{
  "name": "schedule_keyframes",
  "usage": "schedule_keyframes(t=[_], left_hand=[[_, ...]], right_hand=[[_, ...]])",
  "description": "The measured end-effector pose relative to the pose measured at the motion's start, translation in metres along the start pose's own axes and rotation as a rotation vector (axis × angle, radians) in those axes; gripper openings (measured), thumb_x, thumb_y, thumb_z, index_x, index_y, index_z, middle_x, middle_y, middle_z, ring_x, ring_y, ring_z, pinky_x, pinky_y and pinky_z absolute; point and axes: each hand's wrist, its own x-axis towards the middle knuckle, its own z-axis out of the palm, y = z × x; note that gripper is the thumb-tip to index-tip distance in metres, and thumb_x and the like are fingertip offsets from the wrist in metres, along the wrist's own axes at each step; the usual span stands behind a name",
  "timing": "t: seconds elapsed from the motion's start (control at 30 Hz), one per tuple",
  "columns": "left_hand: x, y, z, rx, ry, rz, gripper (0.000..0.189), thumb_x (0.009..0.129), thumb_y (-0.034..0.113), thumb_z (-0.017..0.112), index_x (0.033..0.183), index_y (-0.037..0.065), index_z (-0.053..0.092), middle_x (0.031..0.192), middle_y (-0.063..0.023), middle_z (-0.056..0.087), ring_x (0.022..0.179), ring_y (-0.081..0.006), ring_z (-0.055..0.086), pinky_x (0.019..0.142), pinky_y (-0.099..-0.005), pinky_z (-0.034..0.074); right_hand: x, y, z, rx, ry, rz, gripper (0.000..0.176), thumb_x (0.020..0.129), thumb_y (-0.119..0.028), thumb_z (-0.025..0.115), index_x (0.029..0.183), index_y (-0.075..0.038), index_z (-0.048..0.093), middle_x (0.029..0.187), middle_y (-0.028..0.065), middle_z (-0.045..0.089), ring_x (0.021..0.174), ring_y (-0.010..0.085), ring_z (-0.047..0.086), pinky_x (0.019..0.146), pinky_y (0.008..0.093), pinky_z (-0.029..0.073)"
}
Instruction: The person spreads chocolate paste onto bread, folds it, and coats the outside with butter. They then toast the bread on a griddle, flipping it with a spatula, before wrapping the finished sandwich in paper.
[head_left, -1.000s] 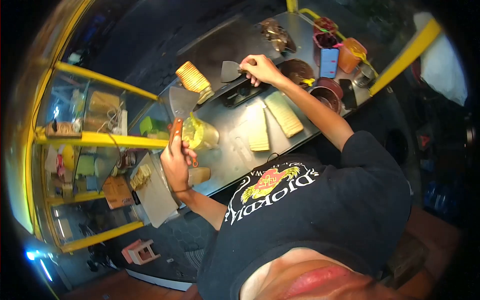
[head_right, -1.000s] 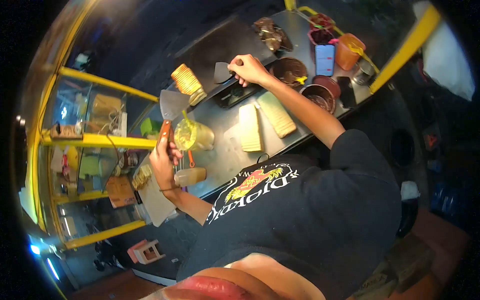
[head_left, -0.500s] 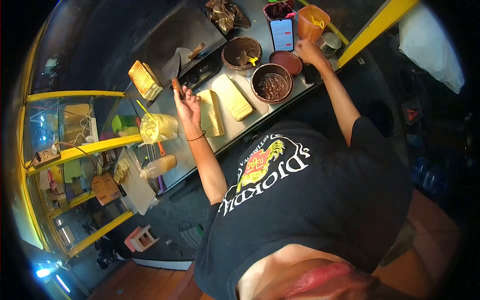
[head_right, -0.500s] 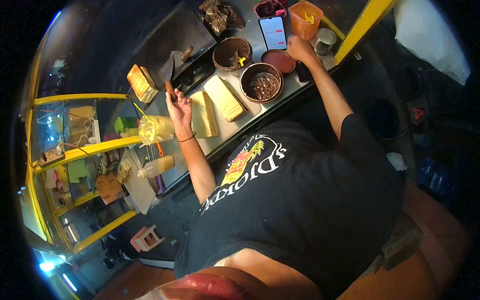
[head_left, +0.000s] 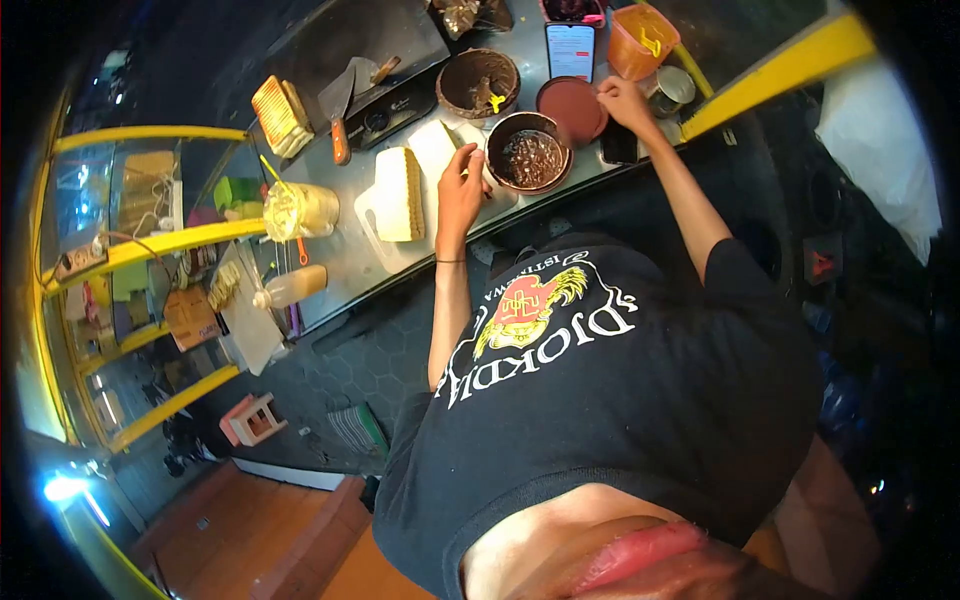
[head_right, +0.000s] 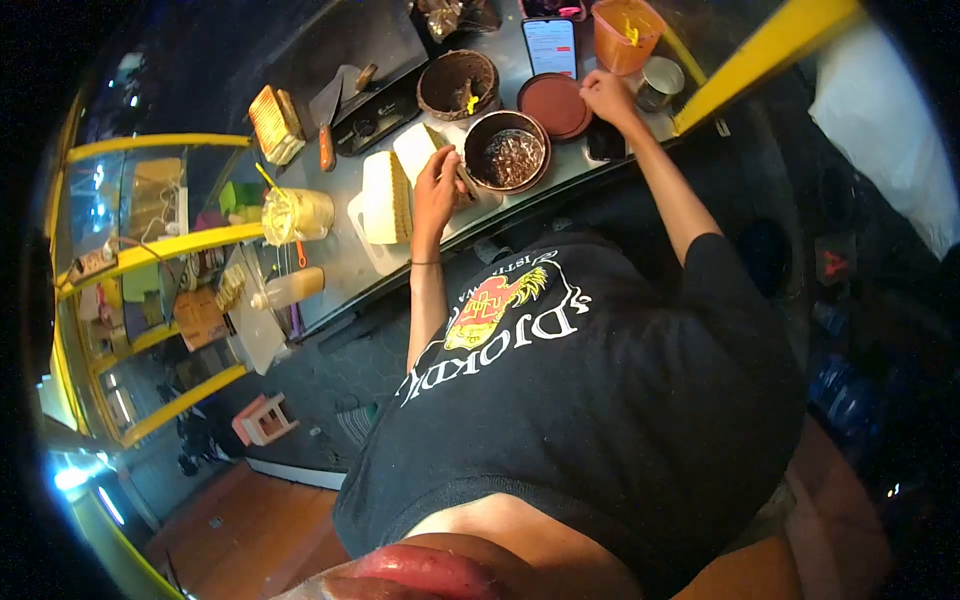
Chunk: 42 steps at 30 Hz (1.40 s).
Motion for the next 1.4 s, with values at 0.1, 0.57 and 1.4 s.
schedule_keyframes(t=[0.1, 0.57, 1.4], left_hand=[[0.006, -0.005, 0.0, 0.143, 0.062, 0.077, 0.043, 0.099, 0.033, 0.053, 0.124, -0.001, 0.059, 0.1, -0.0086, 0.068, 0.07, -0.0075, 0.059, 0.059, -0.0224, 0.045], [0.025, -0.002, 0.002, 0.1, 0.045, 0.084, 0.051, 0.102, 0.041, 0.044, 0.105, -0.004, 0.066, 0.083, -0.0051, 0.064, 0.071, -0.0108, 0.056, 0.065, -0.0262, 0.046], [0.032, 0.004, 0.05, 0.426, 0.381, 0.178, 0.049, 0.098, 0.041, 0.047, 0.094, -0.005, 0.066, 0.092, -0.0269, 0.059, 0.088, -0.0415, 0.058, 0.079, -0.0474, 0.045]], right_hand=[[-0.004, -0.011, -0.033, 0.429, -0.06, -0.106, 0.02, 0.08, -0.014, 0.073, 0.093, -0.001, 0.063, 0.08, 0.0064, 0.068, 0.074, 0.0137, 0.065, 0.07, 0.0276, 0.051], [-0.128, -0.186, -0.022, 0.035, -0.166, -0.93, 0.029, 0.071, -0.004, 0.073, 0.097, -0.006, 0.06, 0.095, 0.0088, 0.056, 0.092, 0.0274, 0.057, 0.083, 0.0407, 0.045], [-0.067, -0.146, 0.015, 0.073, -0.112, -0.214, 0.037, 0.09, -0.036, 0.064, 0.096, 0.001, 0.066, 0.089, 0.0159, 0.063, 0.077, 0.0277, 0.062, 0.07, 0.0371, 0.049]])
